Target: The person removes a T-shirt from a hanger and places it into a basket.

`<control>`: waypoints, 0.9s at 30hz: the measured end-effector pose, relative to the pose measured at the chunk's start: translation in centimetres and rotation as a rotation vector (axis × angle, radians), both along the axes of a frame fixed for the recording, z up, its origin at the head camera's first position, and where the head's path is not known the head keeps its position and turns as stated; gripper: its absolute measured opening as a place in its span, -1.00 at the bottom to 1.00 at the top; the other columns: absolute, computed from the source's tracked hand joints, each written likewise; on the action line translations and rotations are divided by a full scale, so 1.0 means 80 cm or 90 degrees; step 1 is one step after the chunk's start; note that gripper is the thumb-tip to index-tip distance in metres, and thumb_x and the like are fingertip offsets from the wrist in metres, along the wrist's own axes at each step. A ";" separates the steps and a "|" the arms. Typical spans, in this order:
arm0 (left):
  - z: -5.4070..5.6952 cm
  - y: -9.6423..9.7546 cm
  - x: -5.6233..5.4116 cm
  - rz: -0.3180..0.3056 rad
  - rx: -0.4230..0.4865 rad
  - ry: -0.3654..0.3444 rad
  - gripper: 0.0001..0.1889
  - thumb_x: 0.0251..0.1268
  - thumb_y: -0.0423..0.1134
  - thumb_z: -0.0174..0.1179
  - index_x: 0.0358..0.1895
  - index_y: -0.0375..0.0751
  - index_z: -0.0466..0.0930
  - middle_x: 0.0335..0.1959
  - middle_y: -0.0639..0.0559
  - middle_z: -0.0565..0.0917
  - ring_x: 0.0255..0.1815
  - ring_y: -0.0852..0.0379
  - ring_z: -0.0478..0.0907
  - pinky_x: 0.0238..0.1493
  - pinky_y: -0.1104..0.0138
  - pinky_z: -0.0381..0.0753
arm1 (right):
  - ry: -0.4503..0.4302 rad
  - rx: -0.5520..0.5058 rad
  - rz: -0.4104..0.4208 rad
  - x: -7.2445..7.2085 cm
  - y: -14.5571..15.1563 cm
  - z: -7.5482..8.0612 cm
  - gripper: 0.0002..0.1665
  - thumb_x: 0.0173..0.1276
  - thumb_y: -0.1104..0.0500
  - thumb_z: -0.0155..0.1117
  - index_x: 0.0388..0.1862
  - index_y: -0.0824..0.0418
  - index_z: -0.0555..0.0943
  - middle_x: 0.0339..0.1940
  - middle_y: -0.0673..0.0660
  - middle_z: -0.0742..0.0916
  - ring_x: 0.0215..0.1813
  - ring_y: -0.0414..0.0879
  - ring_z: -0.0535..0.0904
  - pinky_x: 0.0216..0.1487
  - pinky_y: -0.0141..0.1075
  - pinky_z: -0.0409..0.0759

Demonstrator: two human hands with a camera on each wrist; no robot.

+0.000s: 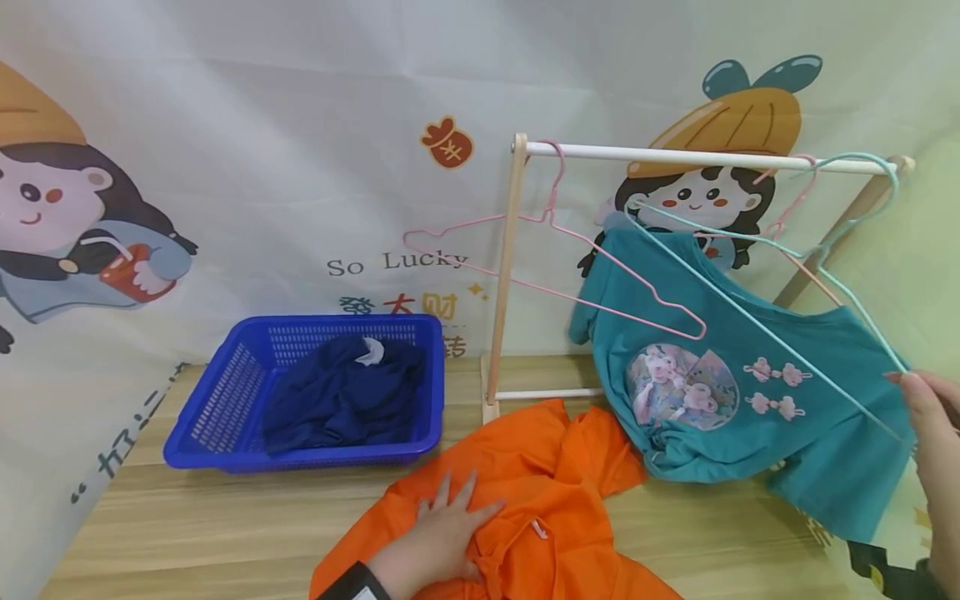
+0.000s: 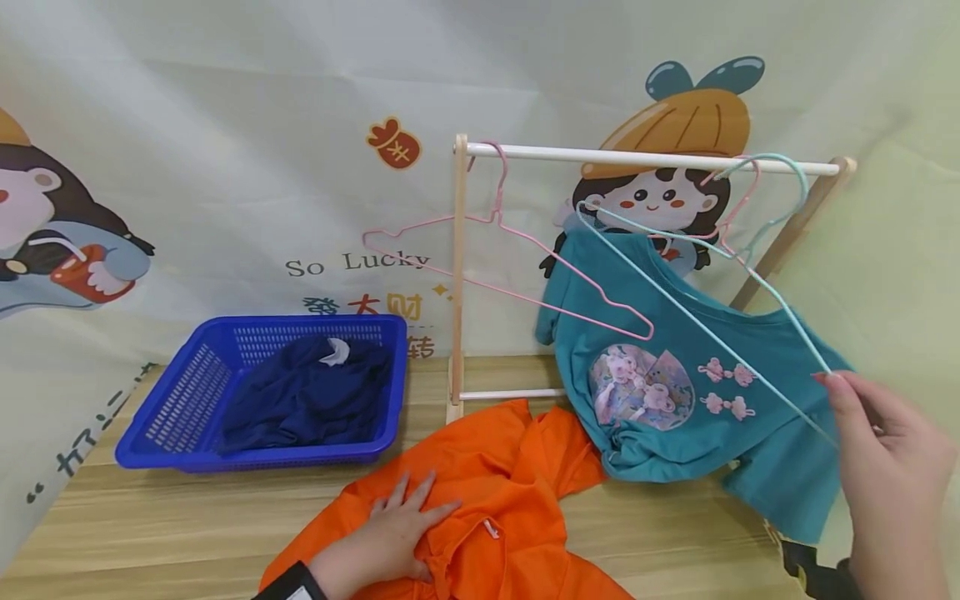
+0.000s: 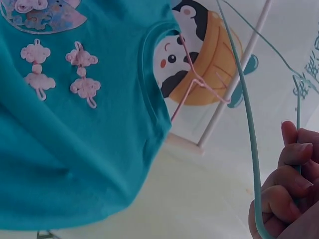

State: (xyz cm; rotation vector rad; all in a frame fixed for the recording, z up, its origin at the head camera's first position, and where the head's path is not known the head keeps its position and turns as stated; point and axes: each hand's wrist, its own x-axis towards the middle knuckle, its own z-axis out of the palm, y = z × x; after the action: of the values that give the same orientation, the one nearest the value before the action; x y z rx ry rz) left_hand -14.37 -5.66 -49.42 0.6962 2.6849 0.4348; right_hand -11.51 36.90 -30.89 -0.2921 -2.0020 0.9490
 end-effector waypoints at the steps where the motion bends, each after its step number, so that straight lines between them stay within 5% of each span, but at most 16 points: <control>1: -0.001 0.001 -0.001 0.001 -0.004 -0.007 -0.11 -0.21 0.01 0.50 0.34 0.34 0.31 0.49 -0.19 0.07 0.43 -0.45 -0.03 0.14 -0.36 0.22 | -0.025 -0.031 0.000 -0.003 -0.004 0.003 -0.76 0.47 0.12 0.04 -0.22 -0.23 0.61 -0.36 -0.47 0.52 -0.31 -0.45 0.35 -0.24 -0.61 0.25; 5: -0.004 0.003 -0.002 0.006 -0.007 -0.014 -0.19 -0.20 -0.01 0.50 0.29 0.30 0.40 0.45 -0.17 0.18 0.39 -0.44 0.06 0.12 -0.36 0.25 | -0.120 -0.091 -0.005 -0.017 -0.018 0.011 -0.64 0.45 0.03 0.05 0.04 0.15 0.65 -0.29 -0.39 0.57 -0.26 -0.38 0.37 -0.31 -0.56 0.28; 9: -0.006 0.003 0.002 0.006 0.008 0.016 -0.29 -0.17 -0.06 0.49 0.22 0.22 0.49 0.39 -0.16 0.28 0.35 -0.45 0.15 0.04 -0.36 0.32 | -0.137 -0.024 0.000 -0.032 -0.030 0.013 -0.57 0.43 0.00 0.07 0.07 0.26 0.63 -0.38 -0.50 0.52 -0.36 -0.41 0.36 -0.49 -0.59 0.24; 16: -0.007 0.004 0.007 0.008 0.018 0.078 -0.43 -0.09 -0.32 0.40 0.11 0.16 0.59 0.31 -0.13 0.39 0.28 -0.38 0.26 -0.09 -0.33 0.44 | -0.157 0.057 0.026 -0.065 -0.047 0.029 -0.53 0.41 -0.06 0.11 0.03 0.26 0.65 -0.54 -0.45 0.46 -0.43 -0.37 0.32 -0.50 -0.58 0.26; 27: -0.011 0.004 0.007 0.007 0.011 0.112 -0.45 -0.14 -0.30 0.42 0.05 0.20 0.64 0.29 -0.09 0.41 0.26 -0.35 0.29 -0.14 -0.30 0.48 | -0.235 0.080 0.104 -0.103 -0.054 0.041 -0.37 0.41 -0.20 -0.02 0.13 0.26 0.58 -0.45 -0.16 0.56 -0.33 -0.17 0.32 -0.52 -0.46 0.31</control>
State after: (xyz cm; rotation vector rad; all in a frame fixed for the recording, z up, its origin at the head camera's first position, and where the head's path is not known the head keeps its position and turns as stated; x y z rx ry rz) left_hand -13.78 -5.38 -50.34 0.7582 2.8532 0.4166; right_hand -19.77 32.56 -27.62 -0.2494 -2.4435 0.9153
